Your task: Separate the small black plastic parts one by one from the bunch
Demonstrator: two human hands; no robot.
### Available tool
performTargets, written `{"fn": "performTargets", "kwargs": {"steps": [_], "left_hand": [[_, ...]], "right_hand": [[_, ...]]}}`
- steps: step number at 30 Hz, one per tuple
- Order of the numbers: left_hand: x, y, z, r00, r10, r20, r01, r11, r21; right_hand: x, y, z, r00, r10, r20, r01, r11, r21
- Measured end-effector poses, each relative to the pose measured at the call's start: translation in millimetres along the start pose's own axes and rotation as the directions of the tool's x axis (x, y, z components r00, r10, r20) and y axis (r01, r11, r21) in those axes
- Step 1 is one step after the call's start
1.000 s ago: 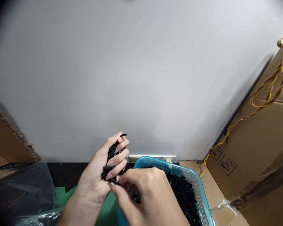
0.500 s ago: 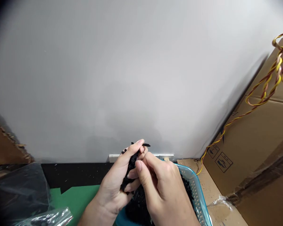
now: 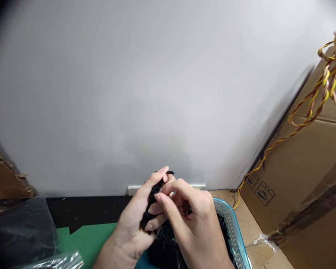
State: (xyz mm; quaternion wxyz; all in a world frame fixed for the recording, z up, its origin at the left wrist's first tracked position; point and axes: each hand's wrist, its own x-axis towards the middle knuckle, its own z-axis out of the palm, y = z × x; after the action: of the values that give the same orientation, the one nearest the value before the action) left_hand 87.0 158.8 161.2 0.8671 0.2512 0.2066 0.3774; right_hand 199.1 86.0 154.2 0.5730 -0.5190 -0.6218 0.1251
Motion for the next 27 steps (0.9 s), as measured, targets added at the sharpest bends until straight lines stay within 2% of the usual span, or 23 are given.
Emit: {"fn": "performTargets", "kwargs": {"steps": [4,8,11,14,18,21,27], "left_hand": [[-1.1,-0.3,1.3,1.000,-0.005,-0.006,0.005,0.999,-0.041],[-3.5,0.3,2.4,1.000,0.013,0.000,-0.013,0.999,-0.046],[-5.7,0.2,2.4,1.000,0.005,-0.005,-0.006,0.999,-0.040],[-6.8,-0.3,2.4,1.000,-0.023,-0.015,0.022,0.999,-0.030],[-5.2,-0.5,2.8,0.999,-0.033,-0.002,0.033,0.999,-0.042],[-3.6,0.1,2.0,1.000,-0.031,-0.001,0.031,0.997,-0.069],[-6.9,4.6,-0.5,0.999,-0.041,-0.022,0.040,0.998,-0.042]], "right_hand": [[-1.6,2.9,0.8,0.986,-0.073,-0.148,0.060,0.994,-0.094],[-1.2,6.2,1.9,0.950,-0.003,-0.311,-0.018,0.998,-0.062],[1.7,6.1,1.2,0.952,0.055,-0.301,-0.055,0.998,0.006],[4.6,4.9,1.5,0.960,0.031,-0.277,-0.028,1.000,0.013],[4.6,5.9,3.0,0.938,0.029,-0.345,-0.017,0.999,0.036],[4.7,8.0,0.5,0.922,0.074,-0.379,-0.018,0.989,0.148],[10.6,11.4,-8.8,0.941,0.107,-0.320,0.014,0.935,0.355]]}}
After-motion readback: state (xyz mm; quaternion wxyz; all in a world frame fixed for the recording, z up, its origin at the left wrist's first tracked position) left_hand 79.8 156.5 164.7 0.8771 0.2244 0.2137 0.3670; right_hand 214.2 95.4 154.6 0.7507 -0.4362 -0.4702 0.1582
